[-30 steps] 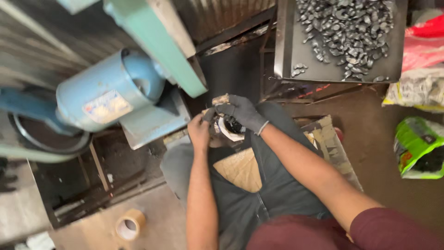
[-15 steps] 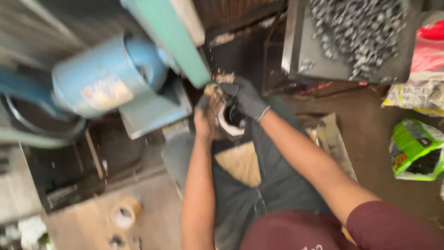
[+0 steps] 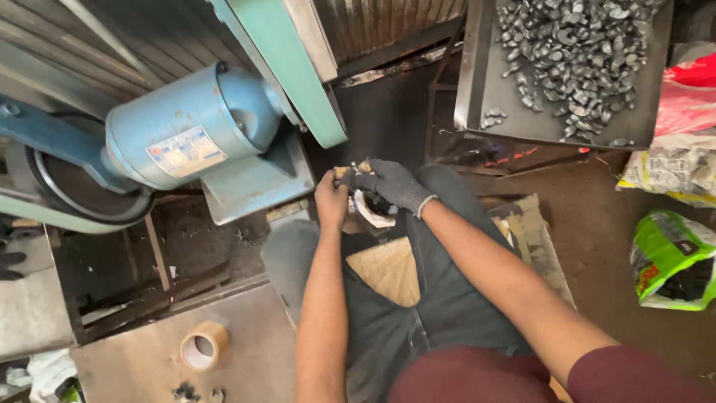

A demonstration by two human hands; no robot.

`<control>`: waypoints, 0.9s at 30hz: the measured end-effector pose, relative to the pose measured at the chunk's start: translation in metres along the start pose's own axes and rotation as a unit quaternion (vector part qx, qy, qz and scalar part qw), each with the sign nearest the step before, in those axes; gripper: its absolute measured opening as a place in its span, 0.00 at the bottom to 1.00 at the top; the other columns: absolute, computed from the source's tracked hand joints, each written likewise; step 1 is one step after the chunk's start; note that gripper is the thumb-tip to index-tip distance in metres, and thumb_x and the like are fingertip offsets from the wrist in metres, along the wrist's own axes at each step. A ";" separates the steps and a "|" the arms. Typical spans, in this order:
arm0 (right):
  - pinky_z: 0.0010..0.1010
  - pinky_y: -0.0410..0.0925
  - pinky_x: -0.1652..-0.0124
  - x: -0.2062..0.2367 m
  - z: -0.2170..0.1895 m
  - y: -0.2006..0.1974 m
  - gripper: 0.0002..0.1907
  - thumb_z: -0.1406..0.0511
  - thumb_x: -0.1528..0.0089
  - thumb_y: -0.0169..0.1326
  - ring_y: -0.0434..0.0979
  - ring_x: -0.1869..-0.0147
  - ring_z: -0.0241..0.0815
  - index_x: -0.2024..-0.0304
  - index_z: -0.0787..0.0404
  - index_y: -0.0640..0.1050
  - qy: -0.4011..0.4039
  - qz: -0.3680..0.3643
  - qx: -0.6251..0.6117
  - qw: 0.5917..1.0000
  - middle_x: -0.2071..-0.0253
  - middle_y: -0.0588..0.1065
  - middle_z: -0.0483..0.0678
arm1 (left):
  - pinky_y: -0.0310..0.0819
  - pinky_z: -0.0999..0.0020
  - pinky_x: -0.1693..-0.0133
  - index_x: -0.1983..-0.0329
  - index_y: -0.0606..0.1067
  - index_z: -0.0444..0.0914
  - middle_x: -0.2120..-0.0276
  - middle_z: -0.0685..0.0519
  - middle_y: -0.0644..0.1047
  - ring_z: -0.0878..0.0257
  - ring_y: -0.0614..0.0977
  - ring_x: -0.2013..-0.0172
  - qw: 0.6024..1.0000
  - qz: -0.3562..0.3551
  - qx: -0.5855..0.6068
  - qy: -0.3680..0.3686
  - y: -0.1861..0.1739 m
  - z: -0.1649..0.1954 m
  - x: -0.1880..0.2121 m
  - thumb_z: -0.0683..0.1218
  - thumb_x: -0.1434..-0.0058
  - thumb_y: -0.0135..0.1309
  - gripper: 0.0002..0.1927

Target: The person sits on the floor and sharpens small metal pieces against a running bench grinder, holding each piece with gloved hands and producing sparks. Ground pieces are placed on a metal tray holding a pile of similar finished pieces.

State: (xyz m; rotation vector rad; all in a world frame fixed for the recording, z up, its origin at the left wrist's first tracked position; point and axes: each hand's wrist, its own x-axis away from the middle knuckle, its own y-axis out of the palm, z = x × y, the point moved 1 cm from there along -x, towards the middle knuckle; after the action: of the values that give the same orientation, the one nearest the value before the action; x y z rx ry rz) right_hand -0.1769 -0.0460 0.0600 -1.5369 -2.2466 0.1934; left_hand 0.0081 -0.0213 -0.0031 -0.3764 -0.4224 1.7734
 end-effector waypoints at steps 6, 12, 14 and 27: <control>0.29 0.72 0.65 -0.041 -0.011 0.005 0.18 0.56 0.36 0.56 0.79 0.69 0.34 0.52 0.63 0.80 -0.012 -0.040 -0.079 0.996 0.70 0.80 0.50 | 0.71 0.62 0.65 0.60 0.77 0.29 0.72 0.42 0.77 0.55 0.74 0.71 0.992 0.100 0.054 -0.055 0.014 -0.006 -0.019 0.38 0.39 0.58 0.06; 0.31 0.70 0.72 -0.040 -0.019 0.006 0.17 0.55 0.37 0.59 0.78 0.75 0.37 0.57 0.62 0.81 0.084 -0.017 -0.039 0.996 0.75 0.78 0.47 | 0.70 0.68 0.70 0.62 0.78 0.30 0.73 0.48 0.78 0.64 0.76 0.73 0.955 0.071 0.238 -0.163 0.016 -0.009 -0.020 0.37 0.40 0.55 0.05; 0.30 0.72 0.68 -0.037 -0.017 0.003 0.17 0.55 0.36 0.59 0.81 0.70 0.37 0.57 0.63 0.81 -0.025 -0.004 0.022 0.999 0.71 0.79 0.48 | 0.72 0.69 0.67 0.62 0.76 0.30 0.72 0.47 0.78 0.64 0.76 0.70 0.984 0.082 0.121 -0.096 0.015 -0.008 -0.016 0.36 0.42 0.55 0.06; 0.26 0.72 0.53 -0.010 0.014 0.005 0.18 0.62 0.39 0.63 0.79 0.54 0.31 0.50 0.64 0.79 -0.098 0.102 -0.136 0.981 0.56 0.81 0.46 | 0.77 0.67 0.66 0.50 0.80 0.29 0.68 0.49 0.83 0.62 0.83 0.70 0.972 -0.055 0.195 -0.115 0.010 -0.018 0.000 0.36 0.39 0.45 0.18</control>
State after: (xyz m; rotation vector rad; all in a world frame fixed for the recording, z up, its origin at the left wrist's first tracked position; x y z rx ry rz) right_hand -0.1749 -0.0516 0.0429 -1.9722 -2.3404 0.1031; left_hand 0.0080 -0.0224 -0.0242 0.1304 -0.2410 1.7476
